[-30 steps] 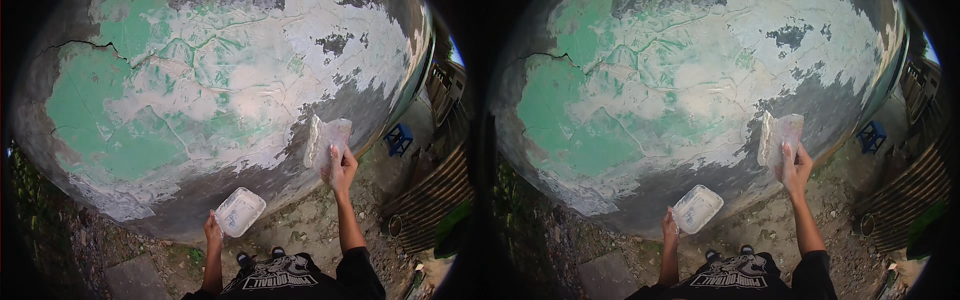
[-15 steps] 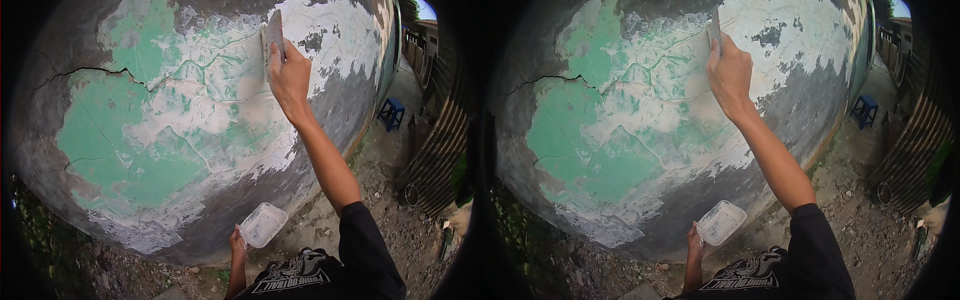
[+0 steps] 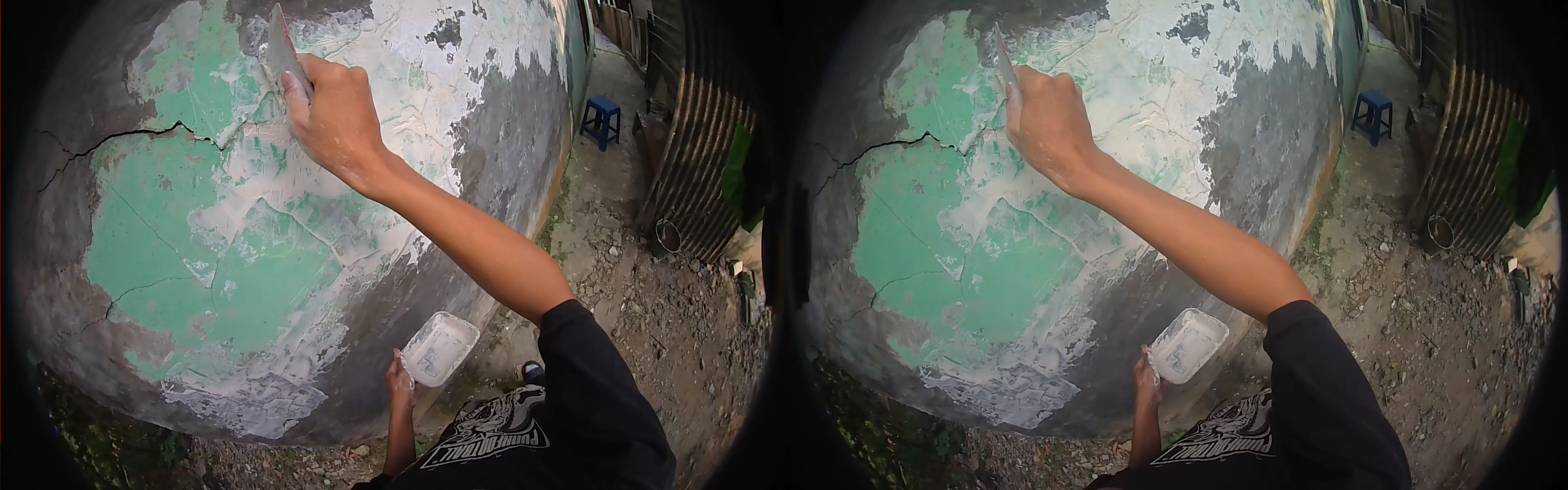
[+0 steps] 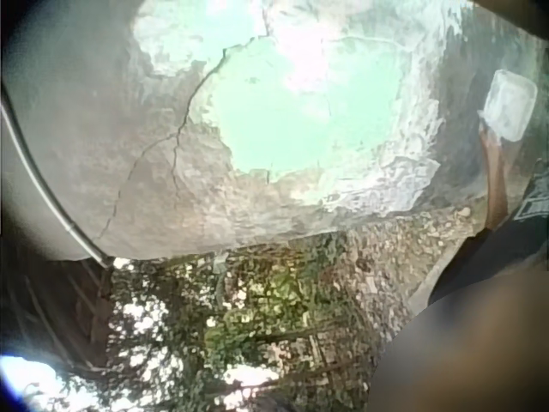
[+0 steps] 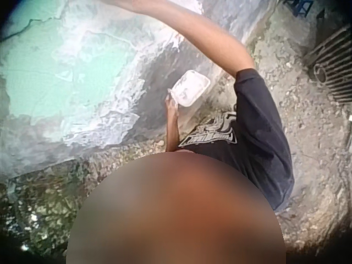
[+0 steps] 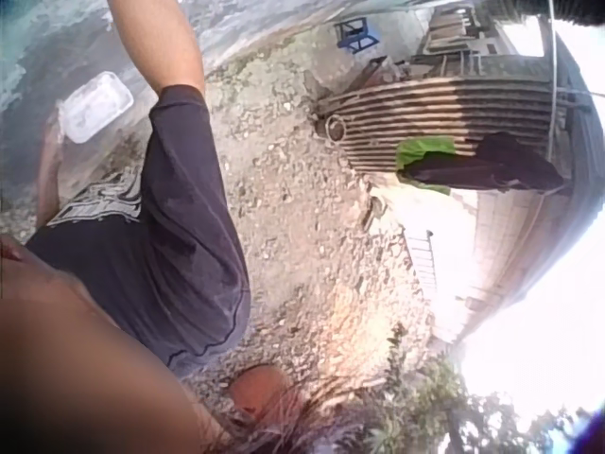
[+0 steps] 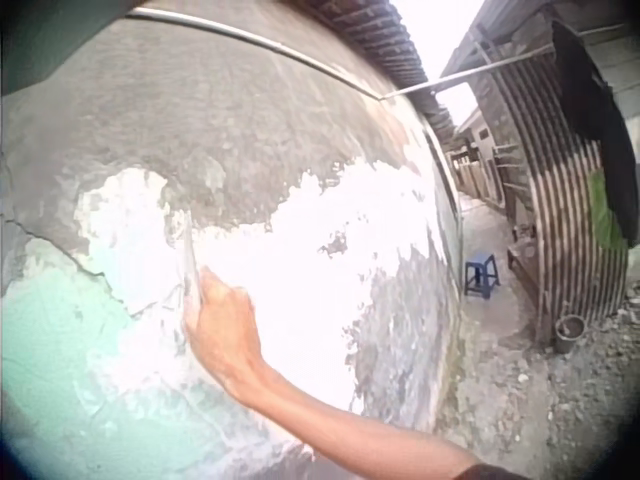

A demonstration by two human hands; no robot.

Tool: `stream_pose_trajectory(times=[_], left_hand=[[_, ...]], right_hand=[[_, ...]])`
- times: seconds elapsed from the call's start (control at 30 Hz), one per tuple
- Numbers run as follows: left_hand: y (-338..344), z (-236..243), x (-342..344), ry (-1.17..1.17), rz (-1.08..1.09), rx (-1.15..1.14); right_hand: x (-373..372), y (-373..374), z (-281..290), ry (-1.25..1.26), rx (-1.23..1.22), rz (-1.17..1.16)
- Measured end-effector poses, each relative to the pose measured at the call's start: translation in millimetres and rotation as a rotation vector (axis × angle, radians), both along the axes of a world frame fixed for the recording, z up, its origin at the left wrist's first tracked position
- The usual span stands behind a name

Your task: The person is applying plaster/filler to a cracked outdoor wall using a scraper and a plastic container.

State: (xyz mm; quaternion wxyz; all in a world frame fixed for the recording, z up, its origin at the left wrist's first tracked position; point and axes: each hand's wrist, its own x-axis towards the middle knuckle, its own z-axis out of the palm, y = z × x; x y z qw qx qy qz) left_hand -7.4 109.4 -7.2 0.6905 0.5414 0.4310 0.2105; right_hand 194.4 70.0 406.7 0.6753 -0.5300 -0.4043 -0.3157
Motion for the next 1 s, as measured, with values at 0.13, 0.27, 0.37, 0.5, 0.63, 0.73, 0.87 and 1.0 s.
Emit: stream_pose_trajectory(times=[0.13,0.27,0.37,0.5,0.63,0.73,0.87,1.0], left_hand=[[-9.0,10.7,-1.6,-0.036,-0.026,-0.002],[-11.0,1.9,-18.0,-0.030,-0.010,-0.004],[-12.0,-5.1,-35.2,-0.107,0.002,-0.040],[-11.4,2.3,-42.9,-0.039,0.037,-0.092],[2.6,-12.8,-38.6,-0.084,-0.030,-0.045],[3.8,-10.2,-16.1,-0.082,-0.108,-0.059],[-5.4,7.3,0.5,-0.051,-0.167,0.033],[-19.9,14.2,2.3,-0.013,-0.134,0.032]], right_hand=[[17.0,-20.9,19.4,-0.103,0.230,-0.093],[73.2,-24.9,35.3,0.041,0.145,-0.264],[91.5,2.8,27.0,0.102,0.077,-0.396],[49.6,28.2,33.0,0.044,0.016,-0.428],[16.2,39.5,34.0,-0.006,0.042,-0.360],[-10.0,34.5,20.4,-0.057,-0.049,-0.244],[8.0,-11.2,20.3,0.005,-0.027,0.217],[71.8,-50.9,35.4,-0.363,0.132,0.074]])
